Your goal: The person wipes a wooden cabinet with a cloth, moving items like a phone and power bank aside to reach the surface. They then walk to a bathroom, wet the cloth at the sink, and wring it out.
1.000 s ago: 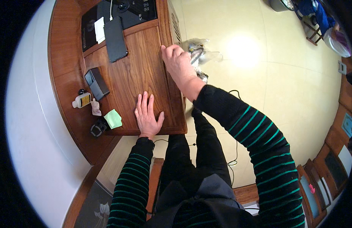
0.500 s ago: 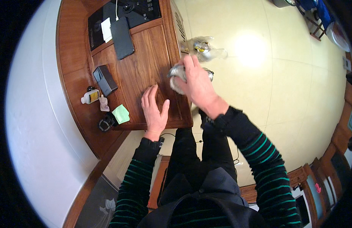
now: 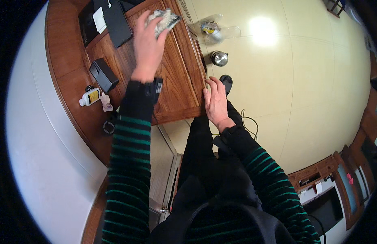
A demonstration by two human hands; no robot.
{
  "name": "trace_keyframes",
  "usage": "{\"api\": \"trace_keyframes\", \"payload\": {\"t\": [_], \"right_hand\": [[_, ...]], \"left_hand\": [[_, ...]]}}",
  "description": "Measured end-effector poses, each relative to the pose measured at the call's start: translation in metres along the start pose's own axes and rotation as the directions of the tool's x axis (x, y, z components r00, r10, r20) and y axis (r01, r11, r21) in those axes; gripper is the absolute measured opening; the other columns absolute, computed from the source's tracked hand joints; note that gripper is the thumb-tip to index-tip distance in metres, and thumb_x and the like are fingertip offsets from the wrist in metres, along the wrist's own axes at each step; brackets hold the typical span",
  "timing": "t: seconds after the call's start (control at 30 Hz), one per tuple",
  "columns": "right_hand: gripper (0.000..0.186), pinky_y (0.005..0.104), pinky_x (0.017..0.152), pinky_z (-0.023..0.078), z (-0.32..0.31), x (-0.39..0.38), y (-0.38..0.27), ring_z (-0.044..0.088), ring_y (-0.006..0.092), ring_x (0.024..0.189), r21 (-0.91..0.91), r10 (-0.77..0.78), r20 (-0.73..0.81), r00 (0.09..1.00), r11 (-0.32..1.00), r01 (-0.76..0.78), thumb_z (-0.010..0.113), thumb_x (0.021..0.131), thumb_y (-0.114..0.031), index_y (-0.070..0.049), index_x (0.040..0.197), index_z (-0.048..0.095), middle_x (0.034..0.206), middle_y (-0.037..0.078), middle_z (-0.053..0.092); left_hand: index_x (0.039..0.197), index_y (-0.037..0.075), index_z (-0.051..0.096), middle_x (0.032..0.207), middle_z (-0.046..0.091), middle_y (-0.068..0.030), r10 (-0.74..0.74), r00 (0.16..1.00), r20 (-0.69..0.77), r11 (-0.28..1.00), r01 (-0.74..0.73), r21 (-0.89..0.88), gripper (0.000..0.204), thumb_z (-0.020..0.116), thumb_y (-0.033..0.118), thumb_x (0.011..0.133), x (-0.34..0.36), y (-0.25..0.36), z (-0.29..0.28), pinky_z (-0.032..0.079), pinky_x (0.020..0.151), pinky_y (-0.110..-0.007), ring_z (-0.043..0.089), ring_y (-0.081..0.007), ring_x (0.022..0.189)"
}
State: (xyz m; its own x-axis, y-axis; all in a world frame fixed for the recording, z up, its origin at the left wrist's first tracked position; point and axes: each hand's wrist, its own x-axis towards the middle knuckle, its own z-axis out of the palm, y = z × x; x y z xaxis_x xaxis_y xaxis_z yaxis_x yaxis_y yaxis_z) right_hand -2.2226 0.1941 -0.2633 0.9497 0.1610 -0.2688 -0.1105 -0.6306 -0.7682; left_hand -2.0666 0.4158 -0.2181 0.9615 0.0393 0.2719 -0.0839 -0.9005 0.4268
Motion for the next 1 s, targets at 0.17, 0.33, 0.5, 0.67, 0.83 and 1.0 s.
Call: {"api": "trace_keyframes", "payload": {"t": [0.17,0.33,0.5,0.67,0.83,1.0], "right_hand": [[0.025,0.0453,0.101,0.043,0.032,-0.009,0.001,0.054,0.0386,0.115,0.03,0.06,-0.221,0.973,0.998,-0.055,0.052,0.101,-0.018,0.0,0.117,0.061,0.128,0.018,0.057],[0.021,0.044,0.096,0.048,0.039,-0.012,-0.002,0.058,0.0364,0.11,-0.024,0.056,-0.311,0.949,0.997,-0.067,0.054,0.1,-0.018,-0.002,0.109,0.064,0.121,0.015,0.062],[0.019,0.042,0.093,0.05,0.041,-0.013,-0.003,0.061,0.0342,0.108,-0.098,0.04,-0.348,0.936,0.992,-0.079,0.055,0.1,-0.019,-0.003,0.105,0.065,0.116,0.013,0.065],[0.019,0.0416,0.089,0.052,0.042,-0.013,-0.005,0.062,0.0323,0.102,-0.125,-0.008,-0.423,0.906,0.991,-0.049,0.058,0.098,-0.021,-0.004,0.1,0.066,0.108,0.012,0.066],[0.018,0.0414,0.087,0.052,0.044,-0.015,-0.004,0.063,0.0313,0.099,-0.122,0.003,-0.441,0.898,0.991,-0.063,0.06,0.098,-0.021,-0.005,0.097,0.067,0.107,0.011,0.066],[0.02,0.0424,0.085,0.052,0.045,-0.016,-0.003,0.063,0.032,0.098,-0.116,0.024,-0.448,0.894,0.99,-0.085,0.057,0.099,-0.023,-0.006,0.099,0.067,0.103,0.011,0.067]], "left_hand": [[0.115,0.01,0.073,0.126,0.061,-0.009,0.089,0.994,0.058,0.988,-0.095,0.119,0.026,0.069,0.011,0.089,0.003,-0.025,0.034,0.046,0.102,-0.043,0.054,-0.0341,0.119],[0.112,0.012,0.07,0.124,0.061,-0.0069,0.15,0.98,0.131,0.972,-0.17,0.165,0.027,0.063,0.002,0.087,-0.027,-0.011,0.027,0.049,0.099,-0.044,0.054,-0.0333,0.118],[0.112,0.013,0.064,0.124,0.059,-0.0071,0.195,0.95,0.245,0.955,-0.241,0.175,0.029,0.059,0.0,0.086,-0.06,0.009,0.009,0.049,0.096,-0.046,0.054,-0.0335,0.12],[0.124,0.015,0.065,0.128,0.06,-0.0078,0.279,0.901,0.332,0.923,-0.347,0.166,0.041,0.057,0.001,0.086,-0.079,0.01,-0.009,0.049,0.099,-0.043,0.055,-0.0335,0.119],[0.123,0.015,0.065,0.125,0.059,-0.007,0.39,0.832,0.394,0.861,-0.481,0.164,0.041,0.059,0.006,0.084,-0.086,0.013,-0.017,0.049,0.096,-0.043,0.056,-0.0313,0.116],[0.125,0.016,0.063,0.12,0.058,-0.0042,0.442,0.773,0.455,0.813,-0.56,0.162,0.04,0.06,0.011,0.085,-0.098,0.024,-0.022,0.05,0.094,-0.04,0.055,-0.0284,0.114]]}}
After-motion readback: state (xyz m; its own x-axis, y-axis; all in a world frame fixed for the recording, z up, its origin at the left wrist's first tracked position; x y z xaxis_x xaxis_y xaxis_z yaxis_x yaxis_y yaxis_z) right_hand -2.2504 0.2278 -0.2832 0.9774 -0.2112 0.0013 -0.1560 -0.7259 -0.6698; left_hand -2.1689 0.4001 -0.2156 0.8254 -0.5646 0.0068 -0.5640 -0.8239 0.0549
